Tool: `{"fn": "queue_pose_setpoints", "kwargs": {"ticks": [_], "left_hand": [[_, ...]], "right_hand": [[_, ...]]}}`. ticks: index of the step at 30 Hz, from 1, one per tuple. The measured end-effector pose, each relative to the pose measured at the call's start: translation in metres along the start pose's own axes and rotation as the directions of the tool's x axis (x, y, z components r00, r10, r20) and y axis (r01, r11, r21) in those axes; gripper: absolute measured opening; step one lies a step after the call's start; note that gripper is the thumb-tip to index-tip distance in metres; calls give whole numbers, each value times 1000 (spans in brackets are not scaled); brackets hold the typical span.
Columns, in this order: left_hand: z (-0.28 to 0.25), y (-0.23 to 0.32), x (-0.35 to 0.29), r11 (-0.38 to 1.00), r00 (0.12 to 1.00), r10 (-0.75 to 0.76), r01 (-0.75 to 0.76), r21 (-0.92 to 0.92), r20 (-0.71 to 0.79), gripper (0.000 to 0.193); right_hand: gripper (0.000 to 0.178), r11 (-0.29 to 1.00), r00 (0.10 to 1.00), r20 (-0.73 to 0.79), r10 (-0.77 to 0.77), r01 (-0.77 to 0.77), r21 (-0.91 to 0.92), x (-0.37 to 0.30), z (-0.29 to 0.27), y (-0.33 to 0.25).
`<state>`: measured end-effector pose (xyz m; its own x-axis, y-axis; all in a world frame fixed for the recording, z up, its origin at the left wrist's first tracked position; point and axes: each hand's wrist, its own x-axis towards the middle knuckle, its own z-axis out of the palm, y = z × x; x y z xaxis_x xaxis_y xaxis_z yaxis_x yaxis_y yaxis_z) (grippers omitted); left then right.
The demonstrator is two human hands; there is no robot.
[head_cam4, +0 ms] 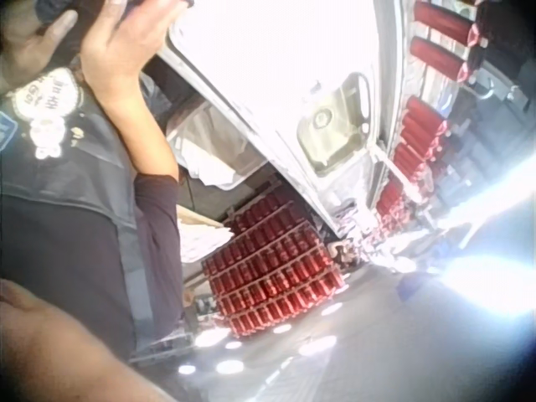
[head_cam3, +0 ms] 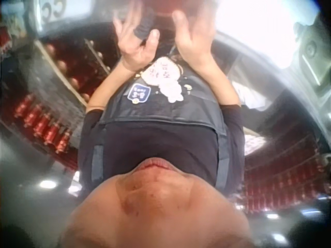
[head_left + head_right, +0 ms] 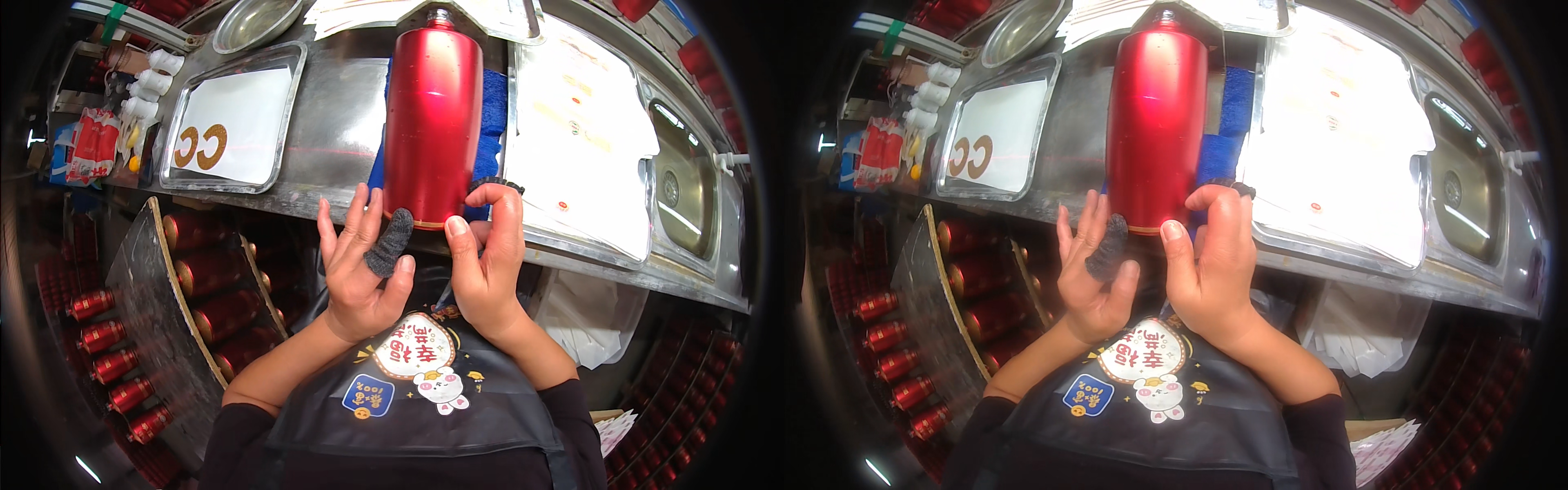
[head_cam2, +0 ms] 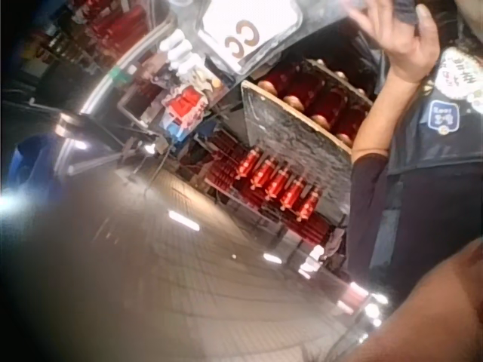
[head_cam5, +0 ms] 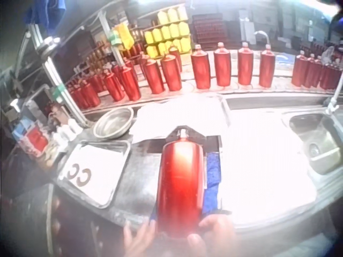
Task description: The person applies a gold circular sticker to the neck of a red bottle, then wipes the bottle with a blue cloth. They repeat the process with a second red bottle, applying a sticker and wiping the surface.
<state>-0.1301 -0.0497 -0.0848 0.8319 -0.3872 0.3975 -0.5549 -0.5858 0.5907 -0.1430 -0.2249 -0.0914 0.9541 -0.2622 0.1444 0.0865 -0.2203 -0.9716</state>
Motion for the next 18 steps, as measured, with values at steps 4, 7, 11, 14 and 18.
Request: {"fn": "queue_pose_setpoints", "kwargs": {"ticks": [4, 7, 11, 14, 18], "left_hand": [[-2, 3, 2, 995, 999, 33, -34, 98, 19, 34], [-4, 6, 5, 983, 998, 58, -63, 174, 34, 32], [-5, 11, 9, 953, 995, 91, -102, 285, 51, 29], [-6, 14, 14, 933, 992, 120, -128, 338, 44, 26], [-13, 22, 26, 888, 983, 136, -176, 425, 124, 41]], "right_hand": [[18, 997, 1000, -15, 12, -11, 82, 1, 0, 1], [18, 998, 999, -39, -12, 15, 63, 2, 2, 1], [19, 999, 998, -51, -49, 48, -23, 3, 4, 2], [18, 999, 999, -33, -1, 3, 51, 3, 3, 4], [17, 973, 998, 47, 43, -53, 226, 3, -2, 10]]}}
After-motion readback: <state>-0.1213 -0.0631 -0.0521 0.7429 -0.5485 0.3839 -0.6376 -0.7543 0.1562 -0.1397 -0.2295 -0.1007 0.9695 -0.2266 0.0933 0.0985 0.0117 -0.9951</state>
